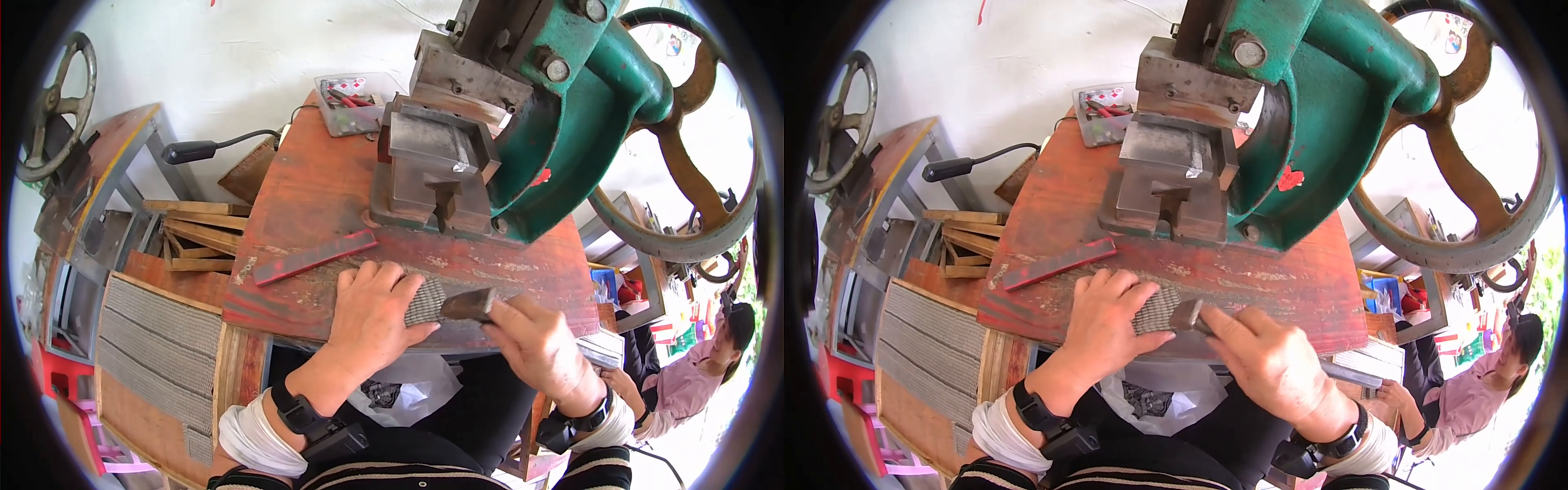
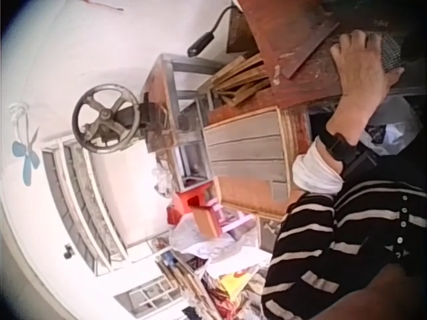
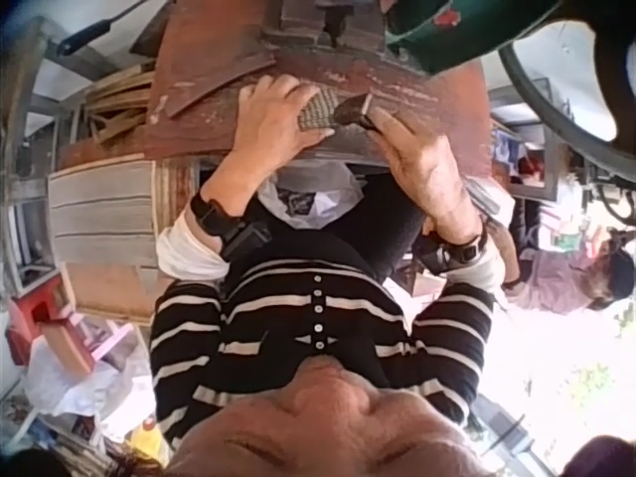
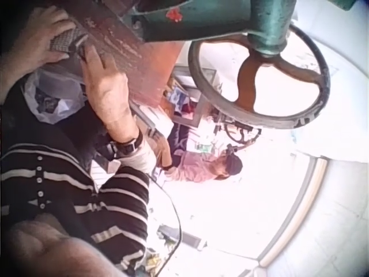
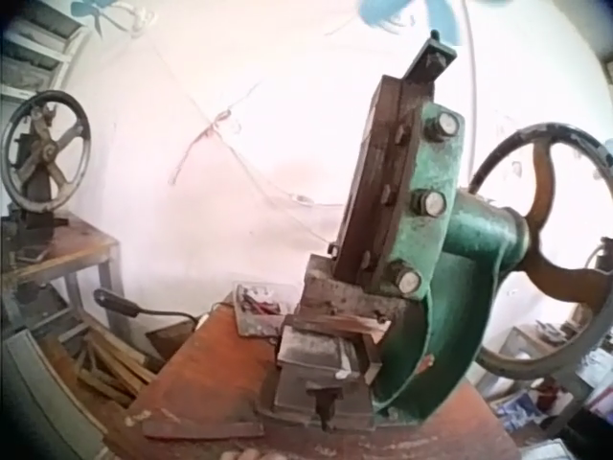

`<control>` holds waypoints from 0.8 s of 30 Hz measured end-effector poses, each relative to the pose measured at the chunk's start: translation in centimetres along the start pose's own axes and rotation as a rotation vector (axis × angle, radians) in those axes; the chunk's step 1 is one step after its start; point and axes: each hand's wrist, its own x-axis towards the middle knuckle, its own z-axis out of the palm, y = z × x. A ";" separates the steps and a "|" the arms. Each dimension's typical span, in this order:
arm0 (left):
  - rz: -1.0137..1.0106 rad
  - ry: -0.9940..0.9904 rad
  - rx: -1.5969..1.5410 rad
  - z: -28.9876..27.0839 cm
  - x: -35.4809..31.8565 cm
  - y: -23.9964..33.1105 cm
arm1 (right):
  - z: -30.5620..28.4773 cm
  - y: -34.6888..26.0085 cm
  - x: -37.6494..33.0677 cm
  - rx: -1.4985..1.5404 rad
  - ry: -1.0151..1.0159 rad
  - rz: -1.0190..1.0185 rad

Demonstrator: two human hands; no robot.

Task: Using a manual press and hammer to shape and assemble corrugated mesh components.

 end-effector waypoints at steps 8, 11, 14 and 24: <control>0.018 -0.005 0.020 -0.4 0.1 0.2 | -0.2 -0.5 0.2 -0.029 0.021 -0.022; 0.017 0.001 0.003 -0.3 0.3 0.2 | 0.4 -0.3 0.2 -0.072 -0.056 0.031; 0.020 -0.008 0.002 -0.2 0.2 0.3 | 0.3 -0.3 0.2 -0.037 -0.027 0.018; 0.022 -0.002 0.015 -0.3 0.0 0.2 | -0.1 -0.8 0.7 -0.044 -0.025 -0.035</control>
